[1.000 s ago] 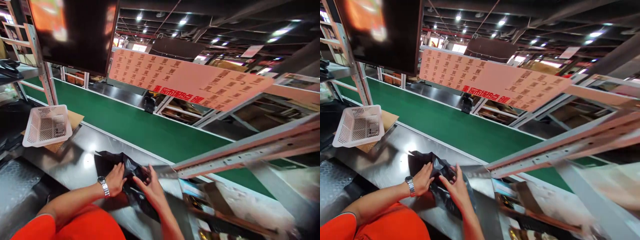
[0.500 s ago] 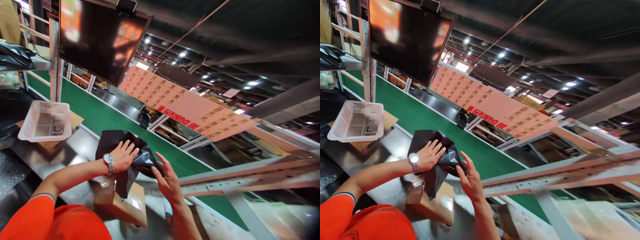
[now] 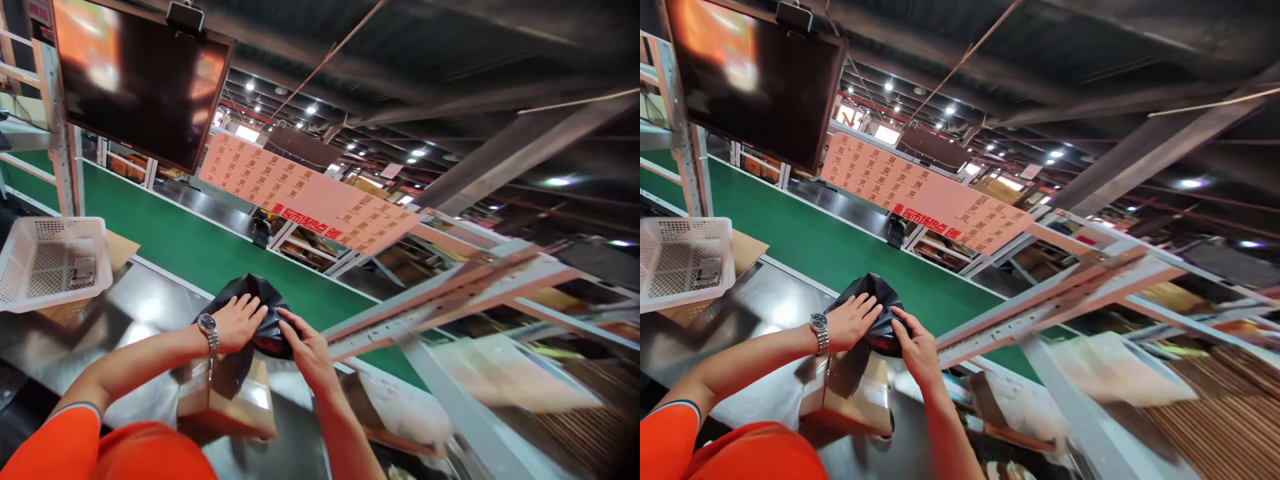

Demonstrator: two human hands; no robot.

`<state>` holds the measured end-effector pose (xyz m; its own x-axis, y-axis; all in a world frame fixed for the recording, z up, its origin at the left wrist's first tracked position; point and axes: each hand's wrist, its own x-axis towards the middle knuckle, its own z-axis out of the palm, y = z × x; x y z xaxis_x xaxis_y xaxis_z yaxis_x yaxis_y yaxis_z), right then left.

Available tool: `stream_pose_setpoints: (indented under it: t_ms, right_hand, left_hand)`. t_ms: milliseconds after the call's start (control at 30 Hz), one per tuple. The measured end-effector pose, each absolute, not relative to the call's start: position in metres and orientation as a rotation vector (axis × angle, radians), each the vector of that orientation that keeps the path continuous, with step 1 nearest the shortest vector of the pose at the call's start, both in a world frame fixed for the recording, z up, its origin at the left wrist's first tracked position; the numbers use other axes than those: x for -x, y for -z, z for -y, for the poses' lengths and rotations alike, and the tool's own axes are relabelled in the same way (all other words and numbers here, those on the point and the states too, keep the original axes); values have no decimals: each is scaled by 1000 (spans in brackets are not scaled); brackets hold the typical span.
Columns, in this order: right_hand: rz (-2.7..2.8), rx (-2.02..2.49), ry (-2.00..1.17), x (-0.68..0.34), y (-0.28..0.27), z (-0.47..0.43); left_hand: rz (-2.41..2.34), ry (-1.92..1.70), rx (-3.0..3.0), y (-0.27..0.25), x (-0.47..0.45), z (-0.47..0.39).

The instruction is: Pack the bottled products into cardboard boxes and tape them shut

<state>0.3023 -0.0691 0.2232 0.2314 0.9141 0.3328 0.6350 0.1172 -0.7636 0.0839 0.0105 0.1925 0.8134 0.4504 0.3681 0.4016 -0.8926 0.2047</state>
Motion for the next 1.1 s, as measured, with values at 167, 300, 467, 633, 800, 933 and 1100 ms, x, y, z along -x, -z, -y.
stream_pose_setpoints:
  t_ms: [167, 300, 467, 633, 800, 933, 1100]
  right_hand:
    - [1426, 1548, -193, -297, -230, 76]
    - [1424, 1477, -101, -292, -229, 76]
    - [1499, 1360, -86, -291, -224, 71]
    - [1723, 1312, -121, -314, -209, 69]
    - [1877, 1377, -44, -348, -176, 60]
    - [1809, 1410, 30, -376, -152, 50]
    - [1780, 1500, 89, -410, -113, 36]
  left_hand:
    - [-628, -837, -2328, -197, -98, -30]
    - [-531, -938, -2000, -209, -105, -25]
    - [-520, -1004, -2028, -208, -118, -7]
    - [-702, -965, -1918, -194, -130, -26]
    - [-759, -1004, -1857, -187, -147, -27]
    - [-810, -934, -2114, -165, -150, -28]
    - [-1281, -862, -2358, -139, -109, -42]
